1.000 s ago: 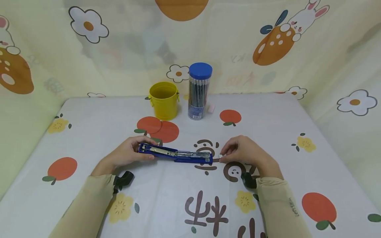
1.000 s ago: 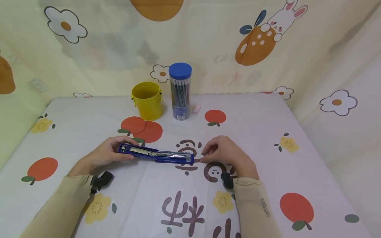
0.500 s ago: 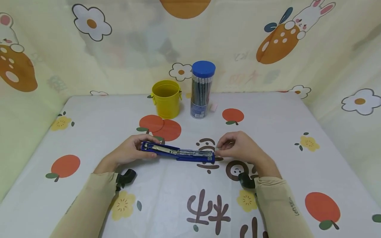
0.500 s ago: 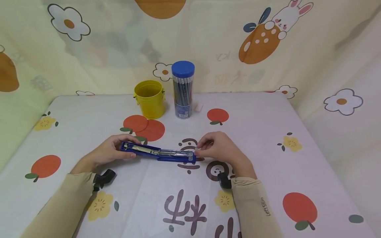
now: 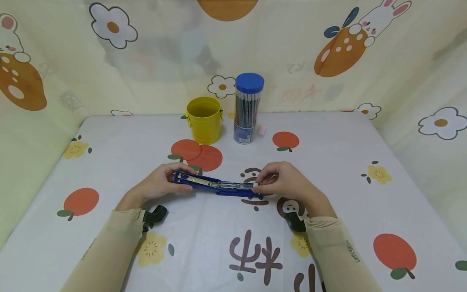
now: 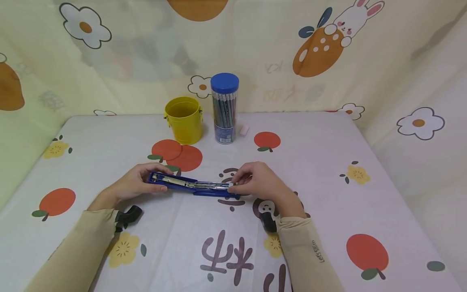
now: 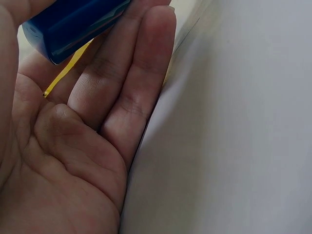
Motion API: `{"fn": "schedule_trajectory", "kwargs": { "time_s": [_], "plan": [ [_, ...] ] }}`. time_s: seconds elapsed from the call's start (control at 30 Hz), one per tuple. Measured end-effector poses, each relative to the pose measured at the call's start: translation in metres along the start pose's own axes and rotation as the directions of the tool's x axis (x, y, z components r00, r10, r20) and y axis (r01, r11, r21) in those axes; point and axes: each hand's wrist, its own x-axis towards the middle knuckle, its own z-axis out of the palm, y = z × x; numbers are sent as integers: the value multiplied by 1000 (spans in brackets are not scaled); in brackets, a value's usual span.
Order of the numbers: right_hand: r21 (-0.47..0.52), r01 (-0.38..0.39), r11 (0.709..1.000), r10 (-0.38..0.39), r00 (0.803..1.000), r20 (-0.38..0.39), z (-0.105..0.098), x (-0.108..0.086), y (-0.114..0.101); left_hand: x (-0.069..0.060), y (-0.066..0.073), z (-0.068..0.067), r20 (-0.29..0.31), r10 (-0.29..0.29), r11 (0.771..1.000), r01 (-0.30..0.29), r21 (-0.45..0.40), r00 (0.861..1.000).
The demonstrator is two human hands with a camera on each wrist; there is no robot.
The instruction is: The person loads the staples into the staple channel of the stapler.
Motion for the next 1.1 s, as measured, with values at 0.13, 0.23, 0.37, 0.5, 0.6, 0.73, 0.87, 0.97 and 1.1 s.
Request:
{"fn": "schedule_trajectory", "kwargs": {
  "time_s": [0.13,0.23,0.37,0.5,0.6,0.73,0.87,0.97,1.1],
  "plan": [
    [-6,-1,1000,1,1000,-7,1,-1,-1,0,-1,1,2,-5,1000,5,-15,1000],
    [-12,-7,1000,7,1000,-9,1,-1,-4,0,-1,1,2,-9,1000,10,-21,1000],
    [-30,-4,1000,4,1000,-7,1,-1,-6,0,1,1,-1,-23,1000,23,-18,1000],
    [-45,9,999,-10,1000,-9,1,0,-6,-1,1,1,0,-26,999,26,-19,1000],
    [-69,17,997,-18,1000,-9,1,0,-6,-1,0,1,3,-27,999,27,-24,1000],
    [-118,26,993,-27,1000,-6,0,1,-7,-1,0,1,2,-35,999,35,-18,999],
    [-135,62,989,-62,998,-2,-1,1,-8,0,1,1,-3,-31,999,31,-9,1000],
    [-131,98,987,-97,995,15,-1,1,-7,-1,2,1,-6,-26,1000,26,-5,1000],
    [-138,118,983,-112,992,50,1,2,-7,-1,2,1,-5,-29,1000,29,-4,1000]
  ]
}}
